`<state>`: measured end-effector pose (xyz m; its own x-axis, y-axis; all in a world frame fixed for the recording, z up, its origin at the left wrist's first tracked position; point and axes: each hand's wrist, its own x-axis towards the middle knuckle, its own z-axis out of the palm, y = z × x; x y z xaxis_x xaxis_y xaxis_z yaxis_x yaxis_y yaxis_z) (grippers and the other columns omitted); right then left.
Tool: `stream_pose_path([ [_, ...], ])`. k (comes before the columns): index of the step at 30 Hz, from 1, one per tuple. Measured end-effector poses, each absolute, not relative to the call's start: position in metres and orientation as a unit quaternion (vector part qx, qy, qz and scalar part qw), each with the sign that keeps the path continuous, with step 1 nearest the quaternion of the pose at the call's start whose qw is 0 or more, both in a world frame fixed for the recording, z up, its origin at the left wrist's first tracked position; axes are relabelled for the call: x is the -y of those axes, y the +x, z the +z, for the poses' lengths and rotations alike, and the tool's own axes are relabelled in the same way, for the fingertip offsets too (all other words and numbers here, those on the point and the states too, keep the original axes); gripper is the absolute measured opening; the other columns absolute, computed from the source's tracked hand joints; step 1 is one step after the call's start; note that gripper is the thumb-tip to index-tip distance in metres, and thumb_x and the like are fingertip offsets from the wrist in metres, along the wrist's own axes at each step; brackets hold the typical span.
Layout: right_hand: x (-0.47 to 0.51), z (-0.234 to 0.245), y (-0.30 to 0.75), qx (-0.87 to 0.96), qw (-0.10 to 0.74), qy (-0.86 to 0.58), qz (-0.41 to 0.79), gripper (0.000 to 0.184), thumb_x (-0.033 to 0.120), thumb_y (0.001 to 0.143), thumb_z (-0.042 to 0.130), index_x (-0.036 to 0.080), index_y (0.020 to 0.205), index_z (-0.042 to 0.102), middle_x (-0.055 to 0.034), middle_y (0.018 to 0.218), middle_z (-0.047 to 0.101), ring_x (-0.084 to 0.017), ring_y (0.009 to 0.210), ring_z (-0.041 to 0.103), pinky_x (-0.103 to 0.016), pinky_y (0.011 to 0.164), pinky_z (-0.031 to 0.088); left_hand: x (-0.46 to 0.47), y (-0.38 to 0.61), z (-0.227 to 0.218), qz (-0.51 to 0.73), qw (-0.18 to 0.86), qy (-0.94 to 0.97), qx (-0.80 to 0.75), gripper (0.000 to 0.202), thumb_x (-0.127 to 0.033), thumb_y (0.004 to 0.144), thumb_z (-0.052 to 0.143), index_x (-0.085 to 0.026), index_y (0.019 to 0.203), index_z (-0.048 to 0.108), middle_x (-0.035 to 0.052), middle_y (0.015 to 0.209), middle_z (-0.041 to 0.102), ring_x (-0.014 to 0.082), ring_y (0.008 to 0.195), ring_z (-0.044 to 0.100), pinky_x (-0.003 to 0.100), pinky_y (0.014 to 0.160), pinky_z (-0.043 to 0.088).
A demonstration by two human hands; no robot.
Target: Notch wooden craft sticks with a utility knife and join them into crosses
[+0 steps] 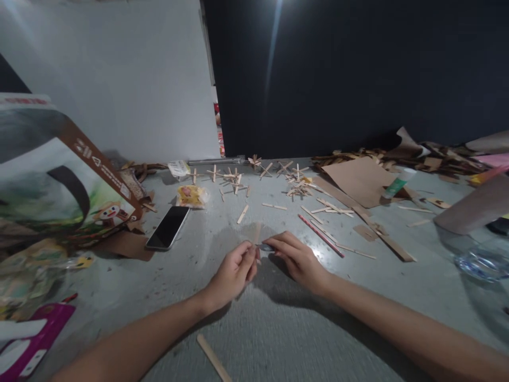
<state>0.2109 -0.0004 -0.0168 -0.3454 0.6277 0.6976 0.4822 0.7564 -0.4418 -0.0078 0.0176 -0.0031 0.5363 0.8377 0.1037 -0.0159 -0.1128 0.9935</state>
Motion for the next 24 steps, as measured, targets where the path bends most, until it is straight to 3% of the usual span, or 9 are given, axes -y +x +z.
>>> stream_pose_path([
  [11, 0.0024, -0.0123, 0.2099, 0.832, 0.445, -0.32, 0.081, 0.033, 0.014, 0.113, 0.044, 0.019, 0.137, 0.066, -0.0147, 0.111, 0.074, -0.025, 0.099, 0.069, -0.039, 0.086, 0.063, -0.0183, -0.0074, -0.0034, 0.348, 0.588, 0.665, -0.302, 0.055, -0.075, 0.102, 0.051, -0.024, 0.082, 0.046, -0.0102, 0.051, 0.044, 0.0089, 0.044, 0.033, 0.023, 0.047, 0.027],
  [24, 0.0024, -0.0143, 0.2097, 0.83, 0.458, -0.312, 0.071, 0.036, 0.012, 0.111, 0.045, 0.022, 0.139, 0.065, -0.0135, 0.11, 0.074, -0.025, 0.097, 0.07, -0.039, 0.084, 0.063, -0.0173, -0.0072, -0.0044, 0.345, 0.601, 0.658, -0.296, 0.054, -0.075, 0.101, 0.052, -0.023, 0.087, 0.052, -0.0106, 0.052, 0.043, 0.009, 0.043, 0.032, 0.023, 0.046, 0.026],
])
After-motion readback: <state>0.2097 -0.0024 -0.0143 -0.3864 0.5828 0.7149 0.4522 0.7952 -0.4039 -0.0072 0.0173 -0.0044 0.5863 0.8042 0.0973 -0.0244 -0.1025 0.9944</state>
